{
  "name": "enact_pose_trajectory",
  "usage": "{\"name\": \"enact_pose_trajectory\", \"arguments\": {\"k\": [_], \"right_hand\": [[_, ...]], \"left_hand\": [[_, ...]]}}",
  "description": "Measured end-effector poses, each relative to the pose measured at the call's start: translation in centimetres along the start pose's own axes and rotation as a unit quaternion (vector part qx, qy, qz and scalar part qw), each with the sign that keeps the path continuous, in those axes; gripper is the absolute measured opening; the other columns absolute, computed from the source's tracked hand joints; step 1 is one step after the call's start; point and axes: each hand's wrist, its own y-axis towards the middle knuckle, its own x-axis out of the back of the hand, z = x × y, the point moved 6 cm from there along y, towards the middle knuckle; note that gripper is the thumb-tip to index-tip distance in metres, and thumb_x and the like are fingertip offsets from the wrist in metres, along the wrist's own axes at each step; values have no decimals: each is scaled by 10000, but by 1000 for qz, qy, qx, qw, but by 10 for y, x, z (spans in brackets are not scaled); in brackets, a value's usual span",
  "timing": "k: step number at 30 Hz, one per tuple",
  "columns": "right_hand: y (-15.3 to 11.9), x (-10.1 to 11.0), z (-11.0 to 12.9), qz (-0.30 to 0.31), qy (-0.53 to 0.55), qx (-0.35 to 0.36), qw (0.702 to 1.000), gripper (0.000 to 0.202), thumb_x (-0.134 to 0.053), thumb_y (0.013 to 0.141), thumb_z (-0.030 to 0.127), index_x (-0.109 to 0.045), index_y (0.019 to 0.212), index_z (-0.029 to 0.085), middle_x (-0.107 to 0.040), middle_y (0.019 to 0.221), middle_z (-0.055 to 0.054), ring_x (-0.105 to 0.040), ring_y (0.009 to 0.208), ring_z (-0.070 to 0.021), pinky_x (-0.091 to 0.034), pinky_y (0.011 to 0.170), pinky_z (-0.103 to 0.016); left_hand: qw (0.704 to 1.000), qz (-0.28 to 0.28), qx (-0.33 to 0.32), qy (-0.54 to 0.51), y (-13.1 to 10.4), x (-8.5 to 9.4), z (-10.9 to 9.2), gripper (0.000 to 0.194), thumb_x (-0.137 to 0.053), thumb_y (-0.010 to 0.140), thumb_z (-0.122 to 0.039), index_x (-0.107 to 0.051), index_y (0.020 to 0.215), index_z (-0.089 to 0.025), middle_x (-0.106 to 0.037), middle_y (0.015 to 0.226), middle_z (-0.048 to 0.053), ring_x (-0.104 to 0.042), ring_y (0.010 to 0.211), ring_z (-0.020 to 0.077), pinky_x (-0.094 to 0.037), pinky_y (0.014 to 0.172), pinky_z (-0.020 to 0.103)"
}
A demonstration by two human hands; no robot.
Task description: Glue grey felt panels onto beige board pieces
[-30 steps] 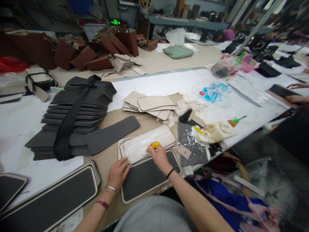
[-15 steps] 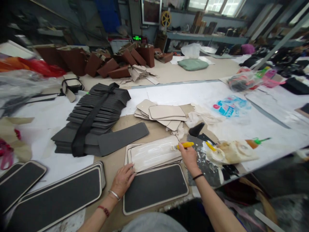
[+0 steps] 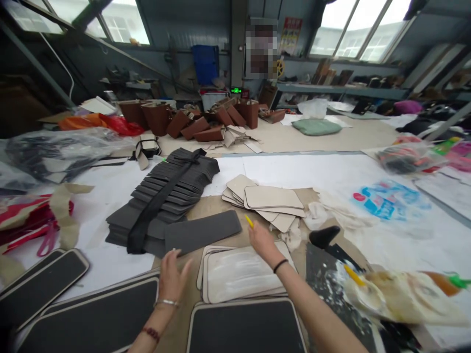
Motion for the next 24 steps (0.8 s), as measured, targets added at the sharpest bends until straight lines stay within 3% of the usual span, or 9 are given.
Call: {"name": "enact_pose_trajectory", "arguments": {"k": [3,5,7,10,15,19,24], "right_hand": [[29,-31,27,35,-47,-5,998,227,-367,873,280,-547,939,158,-640,911,-112,-603,827,-192,-404,680,-271],[37,-48,33,45,-62,-7,997,204,-455,844,307,-550,946,158,-638,959,-123,-604,873,-213,-413,692,-280],[38,-60,33,57,-84,-10,995,237,-535,804,321,-538,975,157,-639,977,-124,-605,899,-226,-421,700,-284],[36,-67,32,63,-106,-8,992,284,-563,791,325,-513,1016,160,-644,975,-118,-608,915,-228,-427,710,-284],[35,-63,33,71,-112,-1,991,302,-570,790,337,-507,1023,156,-648,971,-116,-608,923,-228,-429,724,-284],[36,-59,33,82,-120,13,989,291,-579,782,323,-527,1010,151,-650,959,-132,-610,918,-247,-433,732,-314],[36,-46,38,83,-98,24,991,243,-542,799,282,-560,1006,158,-643,978,-144,-612,914,-255,-433,723,-325]], "left_hand": [[989,-18,118,87,36,-6,31,456,-601,721,-372,-479,1058,-89,-561,957,172,-547,957,299,-458,771,454],[978,25,167,120,51,-10,45,336,-627,704,-331,-507,939,-121,-587,813,108,-585,814,258,-465,680,380],[971,87,175,140,59,-12,51,164,-597,732,-282,-505,803,-167,-581,698,49,-584,684,206,-437,589,301],[961,167,113,189,64,-11,42,76,-488,802,-237,-506,747,-188,-588,661,32,-568,630,175,-386,546,263],[924,231,-36,302,70,-2,3,236,-370,817,-118,-591,855,-190,-605,772,85,-576,754,214,-377,581,286],[929,192,-121,291,72,15,-22,240,-397,793,-97,-611,778,-204,-576,755,85,-550,761,218,-391,603,303],[964,63,-196,169,70,39,-34,218,-411,841,-198,-591,718,-199,-608,773,62,-560,717,177,-429,639,297]]}}
